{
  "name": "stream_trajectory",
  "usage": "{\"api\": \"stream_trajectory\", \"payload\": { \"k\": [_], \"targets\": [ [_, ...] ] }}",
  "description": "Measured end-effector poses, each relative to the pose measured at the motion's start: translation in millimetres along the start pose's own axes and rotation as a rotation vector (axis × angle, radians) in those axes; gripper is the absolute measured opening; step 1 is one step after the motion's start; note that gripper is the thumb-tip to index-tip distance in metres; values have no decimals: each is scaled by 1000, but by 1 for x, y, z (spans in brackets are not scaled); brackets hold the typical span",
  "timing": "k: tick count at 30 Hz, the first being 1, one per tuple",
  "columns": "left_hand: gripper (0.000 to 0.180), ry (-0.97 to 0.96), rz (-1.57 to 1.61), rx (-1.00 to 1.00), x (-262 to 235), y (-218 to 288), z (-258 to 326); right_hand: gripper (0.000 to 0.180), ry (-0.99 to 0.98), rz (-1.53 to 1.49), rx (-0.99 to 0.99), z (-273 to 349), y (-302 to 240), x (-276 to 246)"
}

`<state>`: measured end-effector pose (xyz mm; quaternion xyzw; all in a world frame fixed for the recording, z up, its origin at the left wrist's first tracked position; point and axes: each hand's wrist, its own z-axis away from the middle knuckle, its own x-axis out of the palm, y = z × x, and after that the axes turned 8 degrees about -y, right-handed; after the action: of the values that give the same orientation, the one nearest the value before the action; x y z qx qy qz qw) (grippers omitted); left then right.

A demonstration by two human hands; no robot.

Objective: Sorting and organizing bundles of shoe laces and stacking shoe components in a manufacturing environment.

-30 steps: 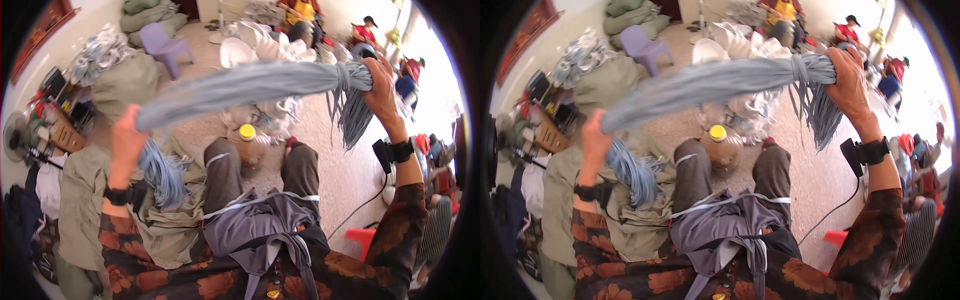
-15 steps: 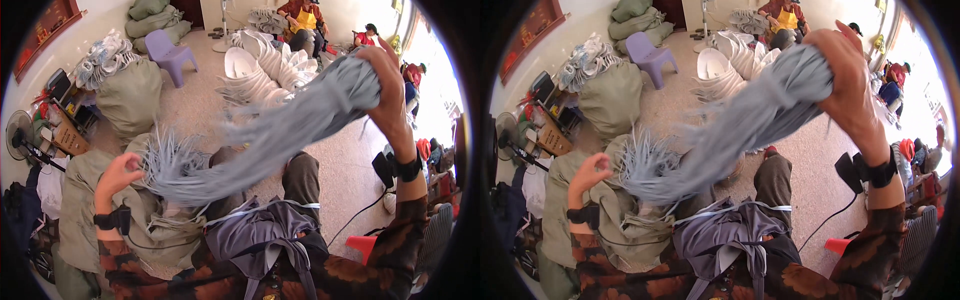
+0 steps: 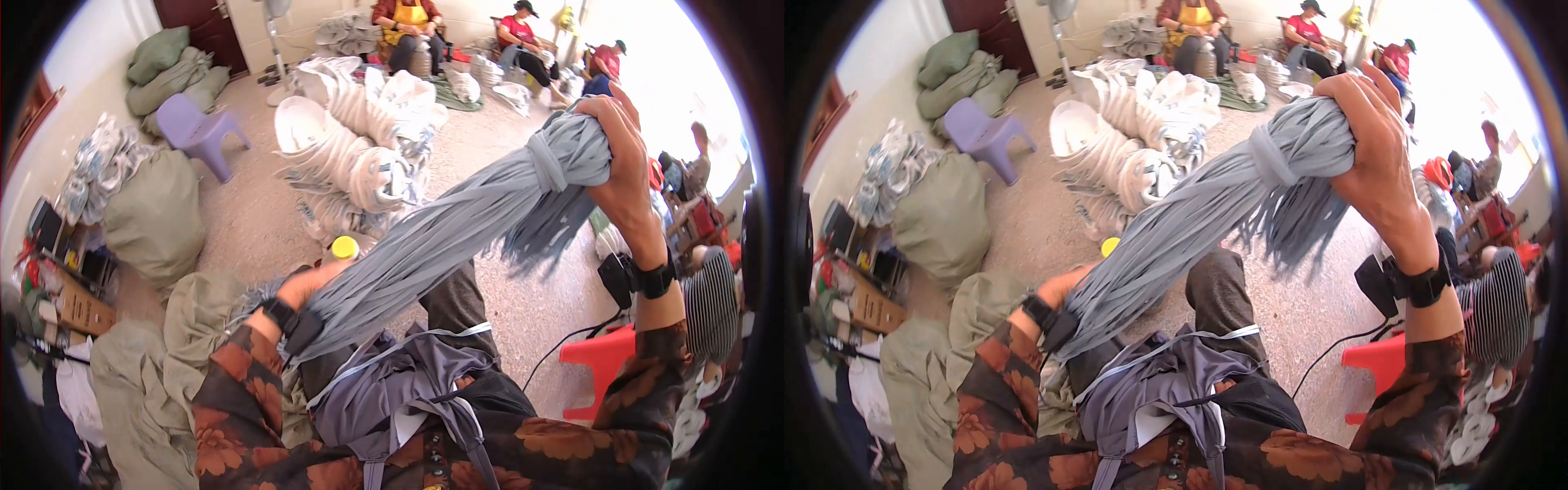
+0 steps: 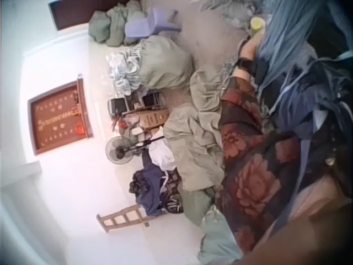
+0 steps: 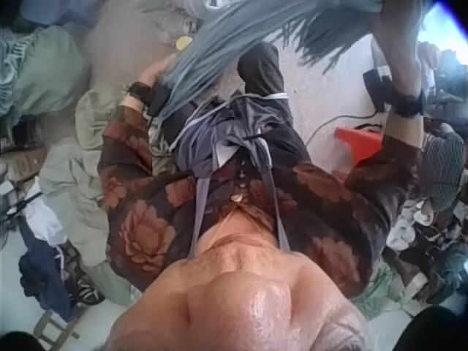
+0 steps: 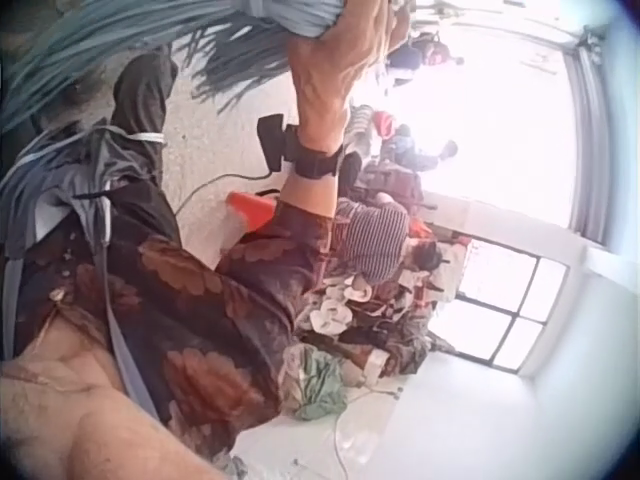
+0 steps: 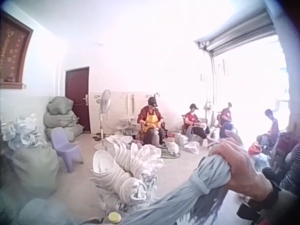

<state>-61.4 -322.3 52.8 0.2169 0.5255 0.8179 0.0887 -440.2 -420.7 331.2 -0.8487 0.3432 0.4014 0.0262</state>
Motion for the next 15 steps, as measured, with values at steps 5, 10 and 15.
{"api": "stream_trajectory", "payload": {
  "k": [5,10,15],
  "targets": [
    [46,-291,8,-236,37,-16,68,31,-88,-19,262,67,77,49],
    [84,-553,273,-372,59,-25,158,33,-253,-123,411,130,87,134],
    [67,-270,-58,-477,84,25,201,34,-309,-231,445,130,61,176]
  ]
}}
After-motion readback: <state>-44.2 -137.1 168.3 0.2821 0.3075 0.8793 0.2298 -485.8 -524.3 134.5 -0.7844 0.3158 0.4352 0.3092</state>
